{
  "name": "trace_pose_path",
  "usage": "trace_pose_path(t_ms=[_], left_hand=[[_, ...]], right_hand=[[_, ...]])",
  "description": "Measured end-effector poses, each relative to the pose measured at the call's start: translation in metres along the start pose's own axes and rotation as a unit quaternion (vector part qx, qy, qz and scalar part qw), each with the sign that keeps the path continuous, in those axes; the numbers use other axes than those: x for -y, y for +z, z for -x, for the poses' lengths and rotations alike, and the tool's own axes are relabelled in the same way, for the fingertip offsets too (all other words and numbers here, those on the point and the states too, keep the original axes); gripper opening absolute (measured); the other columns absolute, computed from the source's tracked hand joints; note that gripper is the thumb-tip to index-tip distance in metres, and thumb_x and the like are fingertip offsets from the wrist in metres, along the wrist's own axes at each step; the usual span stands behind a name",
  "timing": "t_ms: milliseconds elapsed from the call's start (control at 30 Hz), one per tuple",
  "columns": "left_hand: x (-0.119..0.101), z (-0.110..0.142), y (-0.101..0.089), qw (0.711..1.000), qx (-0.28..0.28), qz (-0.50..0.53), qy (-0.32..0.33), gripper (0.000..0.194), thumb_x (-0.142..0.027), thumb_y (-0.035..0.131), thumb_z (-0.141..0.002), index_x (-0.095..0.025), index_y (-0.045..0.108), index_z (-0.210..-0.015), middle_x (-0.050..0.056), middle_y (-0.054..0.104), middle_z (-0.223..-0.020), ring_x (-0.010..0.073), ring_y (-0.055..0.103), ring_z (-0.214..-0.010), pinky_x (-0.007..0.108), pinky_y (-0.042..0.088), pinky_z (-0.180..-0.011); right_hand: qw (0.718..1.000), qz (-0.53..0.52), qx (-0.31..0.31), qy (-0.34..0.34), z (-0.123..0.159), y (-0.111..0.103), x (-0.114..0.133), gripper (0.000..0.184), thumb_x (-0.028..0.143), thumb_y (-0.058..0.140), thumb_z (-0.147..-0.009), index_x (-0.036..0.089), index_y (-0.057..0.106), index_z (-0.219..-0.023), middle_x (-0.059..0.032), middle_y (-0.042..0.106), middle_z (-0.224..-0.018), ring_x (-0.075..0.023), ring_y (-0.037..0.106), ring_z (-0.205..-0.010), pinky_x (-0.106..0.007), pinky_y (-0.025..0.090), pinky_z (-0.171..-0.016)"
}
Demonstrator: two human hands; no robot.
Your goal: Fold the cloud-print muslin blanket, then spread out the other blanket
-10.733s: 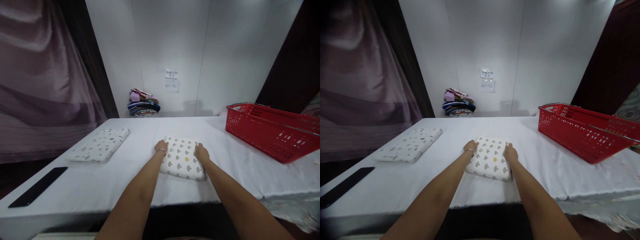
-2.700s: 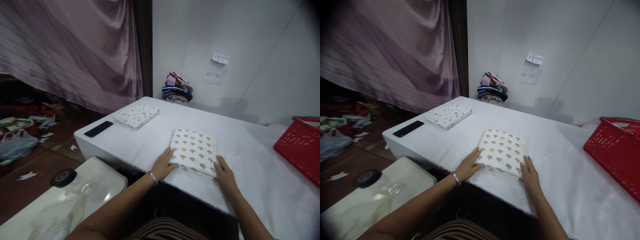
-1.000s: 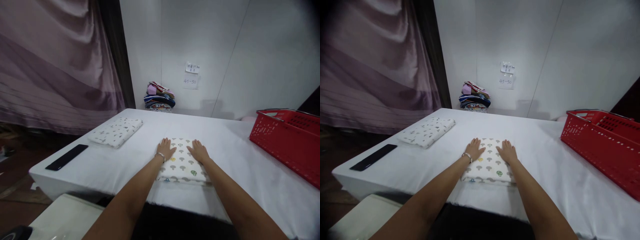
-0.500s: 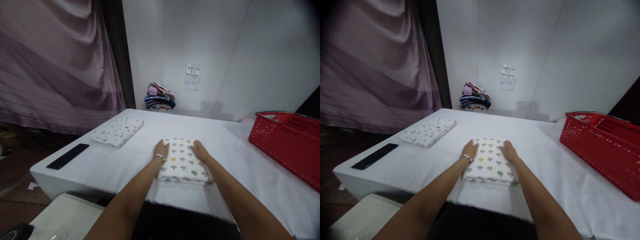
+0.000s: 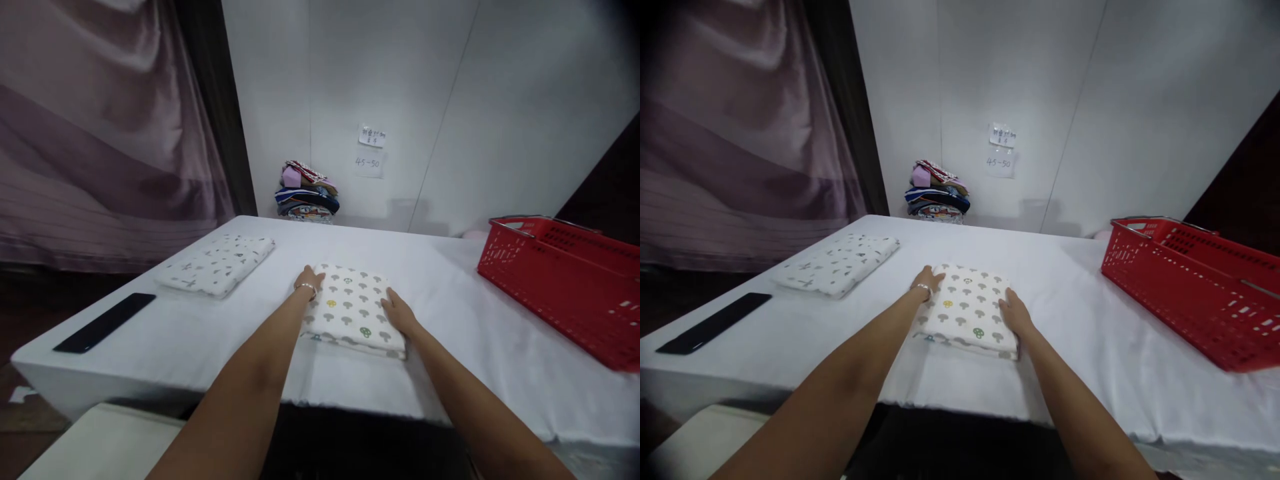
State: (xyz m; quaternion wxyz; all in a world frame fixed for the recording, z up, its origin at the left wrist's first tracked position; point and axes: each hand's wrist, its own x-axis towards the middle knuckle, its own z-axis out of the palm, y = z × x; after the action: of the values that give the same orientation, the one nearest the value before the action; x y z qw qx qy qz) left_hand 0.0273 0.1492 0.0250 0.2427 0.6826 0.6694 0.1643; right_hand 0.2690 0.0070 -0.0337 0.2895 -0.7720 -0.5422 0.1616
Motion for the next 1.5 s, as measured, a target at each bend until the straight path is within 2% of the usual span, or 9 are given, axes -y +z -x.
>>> trace_pose_path(t_ms=[167, 300, 467, 567, 700, 867, 1067, 1300, 1500], left_hand=[[0.008, 0.008, 0.004, 0.999, 0.019, -0.024, 0.024, 0.053, -0.046, 0.049, -0.082, -0.012, 0.043, -0.122, 0.018, 0.05, -0.127, 0.0264, 0.047, -0.117, 0.032, 0.038, -0.091], [0.003, 0.039, 0.01, 0.98, -0.001, -0.08, 0.184, 0.059, -0.048, 0.047, -0.082, -0.017, 0.035, -0.132, 0.012, 0.027, -0.145, 0.0236, 0.024, -0.132, 0.034, 0.024, -0.105], [0.007, 0.079, 0.026, 0.928, 0.087, -0.158, 0.327, 0.06, -0.057, 0.037, -0.083, -0.028, 0.032, -0.135, 0.005, 0.023, -0.147, 0.0251, 0.014, -0.136, 0.05, 0.009, -0.108], [0.012, 0.086, 0.032, 0.922, 0.081, -0.17, 0.338, 0.061, -0.058, 0.032, -0.084, -0.028, 0.028, -0.138, 0.005, 0.022, -0.147, 0.0258, 0.013, -0.136, 0.053, 0.006, -0.107], [0.016, 0.085, 0.033, 0.918, 0.068, -0.168, 0.352, 0.06, -0.058, 0.031, -0.085, -0.029, 0.03, -0.137, 0.004, 0.025, -0.146, 0.0255, 0.015, -0.136, 0.052, 0.007, -0.108], [0.018, 0.084, 0.034, 0.917, 0.07, -0.167, 0.356, 0.06, -0.059, 0.028, -0.085, -0.029, 0.03, -0.137, 0.003, 0.025, -0.146, 0.0255, 0.015, -0.135, 0.052, 0.008, -0.108], [0.016, 0.084, 0.034, 0.919, 0.072, -0.165, 0.352, 0.06, -0.058, 0.031, -0.085, -0.028, 0.031, -0.136, 0.004, 0.024, -0.147, 0.0248, 0.015, -0.135, 0.052, 0.006, -0.108], [0.016, 0.085, 0.033, 0.92, 0.074, -0.156, 0.351, 0.059, -0.057, 0.032, -0.085, -0.029, 0.03, -0.137, 0.003, 0.024, -0.147, 0.0236, 0.014, -0.136, 0.049, 0.005, -0.109], [0.013, 0.085, 0.033, 0.922, 0.074, -0.16, 0.345, 0.057, -0.056, 0.033, -0.085, -0.031, 0.03, -0.137, 0.001, 0.024, -0.147, 0.023, 0.013, -0.136, 0.046, 0.003, -0.109]], right_hand=[[0.999, 0.026, -0.012, -0.038, 0.001, 0.006, -0.003, 0.053, 0.037, 0.032, -0.087, 0.013, 0.035, -0.134, -0.0106, 0.041, -0.136, -0.0224, 0.035, -0.127, -0.037, 0.024, -0.107], [0.997, 0.072, 0.0, -0.031, -0.001, 0.003, 0.0, 0.052, 0.034, 0.033, -0.087, 0.011, 0.035, -0.134, -0.0132, 0.038, -0.138, -0.0241, 0.031, -0.129, -0.038, 0.025, -0.105], [0.99, 0.122, -0.007, -0.065, -0.019, -0.005, 0.027, 0.056, 0.034, 0.035, -0.088, 0.008, 0.028, -0.137, -0.0133, 0.016, -0.148, -0.0246, 0.009, -0.136, -0.038, 0.016, -0.108], [0.982, 0.154, 0.018, -0.107, -0.034, -0.007, 0.04, 0.057, 0.041, 0.032, -0.089, 0.012, 0.027, -0.138, -0.0109, 0.016, -0.148, -0.0236, 0.006, -0.136, -0.041, 0.011, -0.108], [0.982, 0.166, 0.071, -0.052, -0.045, -0.005, 0.033, 0.062, 0.05, 0.031, -0.088, 0.014, 0.027, -0.138, -0.011, 0.024, -0.146, -0.0258, 0.015, -0.134, -0.047, 0.013, -0.106], [0.987, 0.136, 0.068, -0.041, -0.049, 0.001, 0.017, 0.063, 0.053, 0.031, -0.087, 0.017, 0.026, -0.138, -0.0096, 0.026, -0.145, -0.0256, 0.018, -0.133, -0.045, 0.016, -0.106], [0.998, -0.04, 0.045, 0.004, -0.05, -0.006, 0.018, 0.064, 0.045, 0.049, -0.08, 0.011, 0.038, -0.133, -0.0119, 0.03, -0.143, -0.0244, 0.021, -0.133, -0.035, 0.015, -0.109], [0.985, -0.151, 0.006, 0.081, 0.002, -0.017, 0.009, 0.056, 0.044, 0.04, -0.084, 0.019, 0.037, -0.134, -0.0069, 0.041, -0.138, -0.0225, 0.039, -0.125, -0.035, 0.034, -0.101], [0.908, -0.371, 0.043, 0.191, 0.049, -0.035, 0.005, 0.055, 0.032, 0.053, -0.079, 0.019, 0.038, -0.131, -0.0113, 0.049, -0.13, -0.021, 0.055, -0.107, -0.032, 0.05, -0.081]])
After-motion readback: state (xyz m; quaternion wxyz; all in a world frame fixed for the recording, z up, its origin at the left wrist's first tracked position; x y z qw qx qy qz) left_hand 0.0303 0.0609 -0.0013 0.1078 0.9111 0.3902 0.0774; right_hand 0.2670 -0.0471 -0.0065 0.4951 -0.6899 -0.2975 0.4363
